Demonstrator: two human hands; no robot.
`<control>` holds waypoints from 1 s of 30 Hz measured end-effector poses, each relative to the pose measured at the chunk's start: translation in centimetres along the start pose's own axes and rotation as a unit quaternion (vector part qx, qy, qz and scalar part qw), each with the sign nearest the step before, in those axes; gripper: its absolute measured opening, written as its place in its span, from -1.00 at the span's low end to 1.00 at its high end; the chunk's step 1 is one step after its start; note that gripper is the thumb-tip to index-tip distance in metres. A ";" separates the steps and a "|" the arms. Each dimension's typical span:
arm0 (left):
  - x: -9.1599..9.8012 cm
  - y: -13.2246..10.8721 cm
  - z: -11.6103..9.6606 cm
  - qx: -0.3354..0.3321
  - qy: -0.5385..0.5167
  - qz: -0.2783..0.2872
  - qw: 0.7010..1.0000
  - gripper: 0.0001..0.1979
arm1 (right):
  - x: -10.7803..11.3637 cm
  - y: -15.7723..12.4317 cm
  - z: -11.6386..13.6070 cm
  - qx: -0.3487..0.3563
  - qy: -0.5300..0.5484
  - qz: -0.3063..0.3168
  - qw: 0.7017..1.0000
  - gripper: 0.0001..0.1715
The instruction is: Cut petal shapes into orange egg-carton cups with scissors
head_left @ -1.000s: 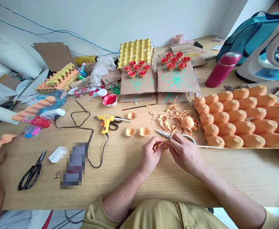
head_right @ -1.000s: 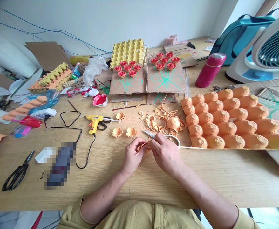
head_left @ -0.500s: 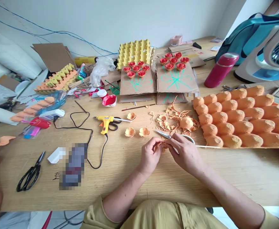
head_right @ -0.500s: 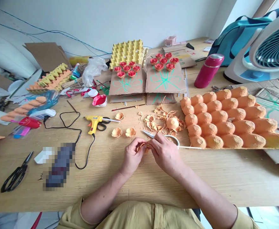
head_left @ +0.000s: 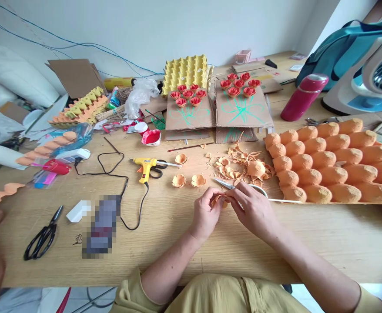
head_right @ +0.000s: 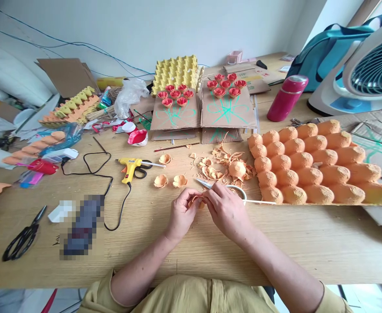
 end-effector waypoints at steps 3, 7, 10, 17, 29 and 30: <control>-0.2 0.1 0.3 0.007 -0.007 0.008 1.000 -0.96 | 0.1 -0.2 0.3 0.018 -0.030 -0.001 0.999 -0.67; -0.4 0.1 0.4 0.014 -0.031 0.029 0.999 -0.94 | 0.5 -0.4 0.9 0.047 -0.065 -0.012 0.997 -0.67; -0.1 0.0 -0.1 -0.007 -0.015 0.019 1.000 -0.93 | 0.9 -0.2 0.5 0.026 -0.002 -0.024 0.999 -0.73; -0.2 0.1 -0.2 -0.013 -0.027 0.011 0.999 -0.95 | 0.2 0.0 -0.3 -0.003 0.036 -0.006 0.999 -0.73; 0.0 0.1 0.0 -0.021 -0.036 0.007 0.999 -0.97 | 0.4 0.1 -0.5 -0.002 0.062 -0.008 0.998 -0.77; 0.1 0.1 0.0 -0.019 -0.042 0.000 0.999 -0.97 | 0.4 0.1 -0.6 -0.006 0.067 -0.006 0.998 -0.77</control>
Point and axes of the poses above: each hand's wrist, its own y-axis towards the middle knuckle, its own x-axis out of the back of the hand, z = x × y, the point moved 10 cm from there along y, towards the middle knuckle, and after that the axes turned 14 degrees about -y, right-handed, at the moved point
